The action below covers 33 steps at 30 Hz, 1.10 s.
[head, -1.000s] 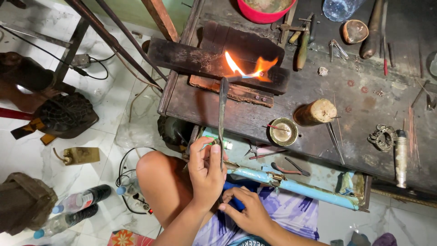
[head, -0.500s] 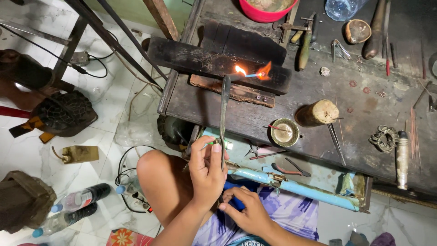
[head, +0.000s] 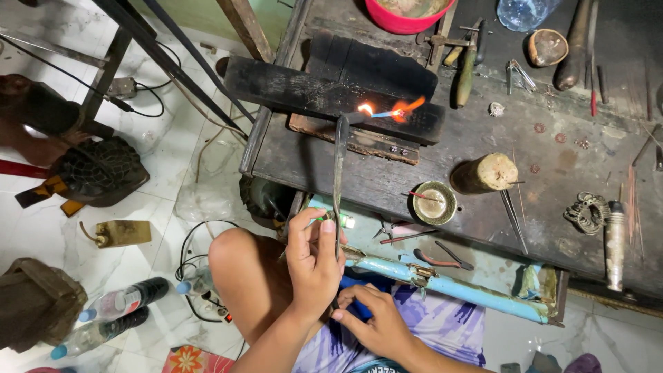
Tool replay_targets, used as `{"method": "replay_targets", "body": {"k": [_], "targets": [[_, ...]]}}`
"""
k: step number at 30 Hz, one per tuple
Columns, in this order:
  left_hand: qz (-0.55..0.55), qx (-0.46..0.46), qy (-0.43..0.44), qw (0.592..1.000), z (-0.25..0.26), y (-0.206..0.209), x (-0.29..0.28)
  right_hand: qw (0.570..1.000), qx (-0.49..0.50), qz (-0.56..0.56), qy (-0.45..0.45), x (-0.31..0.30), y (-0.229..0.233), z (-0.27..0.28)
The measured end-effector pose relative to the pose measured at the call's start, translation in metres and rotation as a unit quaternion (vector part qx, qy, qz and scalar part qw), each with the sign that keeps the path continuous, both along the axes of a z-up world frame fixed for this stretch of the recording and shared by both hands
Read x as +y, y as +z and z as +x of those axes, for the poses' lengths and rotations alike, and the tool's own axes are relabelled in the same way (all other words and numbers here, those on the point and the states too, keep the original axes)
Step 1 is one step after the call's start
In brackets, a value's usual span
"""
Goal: Solder and shape small jewelry components using a blowtorch and pliers on a workshop bench.
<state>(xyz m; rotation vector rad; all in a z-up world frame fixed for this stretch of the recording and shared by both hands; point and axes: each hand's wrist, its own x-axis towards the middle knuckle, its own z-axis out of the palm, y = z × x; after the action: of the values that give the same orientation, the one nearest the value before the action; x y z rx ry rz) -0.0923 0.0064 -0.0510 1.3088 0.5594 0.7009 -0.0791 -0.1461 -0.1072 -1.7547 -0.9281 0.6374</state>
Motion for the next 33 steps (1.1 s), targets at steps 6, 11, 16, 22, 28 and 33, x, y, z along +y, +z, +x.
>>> {"method": "replay_targets", "body": {"k": [6, 11, 16, 22, 28, 33], "targets": [[-0.011, 0.006, 0.003, 1.0, 0.0009, -0.0009, -0.0001, 1.0, 0.001, -0.005, -0.002, -0.0015, -0.006, -0.0016], [-0.01, -0.001, 0.001, 1.0, 0.0014, -0.0016, 0.001, 1.0, 0.007, -0.012, -0.003, 0.0009, -0.003, -0.0005], [0.005, -0.004, -0.006, 1.0, 0.0022, -0.0021, 0.002, 1.0, 0.011, -0.015, -0.003, 0.0022, -0.0034, 0.0005], [0.005, -0.013, -0.009, 1.0, 0.0035, -0.0029, 0.0029, 1.0, 0.014, -0.013, -0.007, 0.0036, -0.0045, 0.001], [0.003, -0.013, -0.013, 1.0, 0.0043, -0.005, 0.0046, 1.0, 0.013, -0.014, -0.007, 0.0049, -0.0051, 0.0016], [0.003, -0.008, -0.012, 1.0, 0.0037, -0.0036, 0.0051, 0.999, 0.024, -0.021, -0.008, 0.0045, -0.0074, 0.0002]]}}
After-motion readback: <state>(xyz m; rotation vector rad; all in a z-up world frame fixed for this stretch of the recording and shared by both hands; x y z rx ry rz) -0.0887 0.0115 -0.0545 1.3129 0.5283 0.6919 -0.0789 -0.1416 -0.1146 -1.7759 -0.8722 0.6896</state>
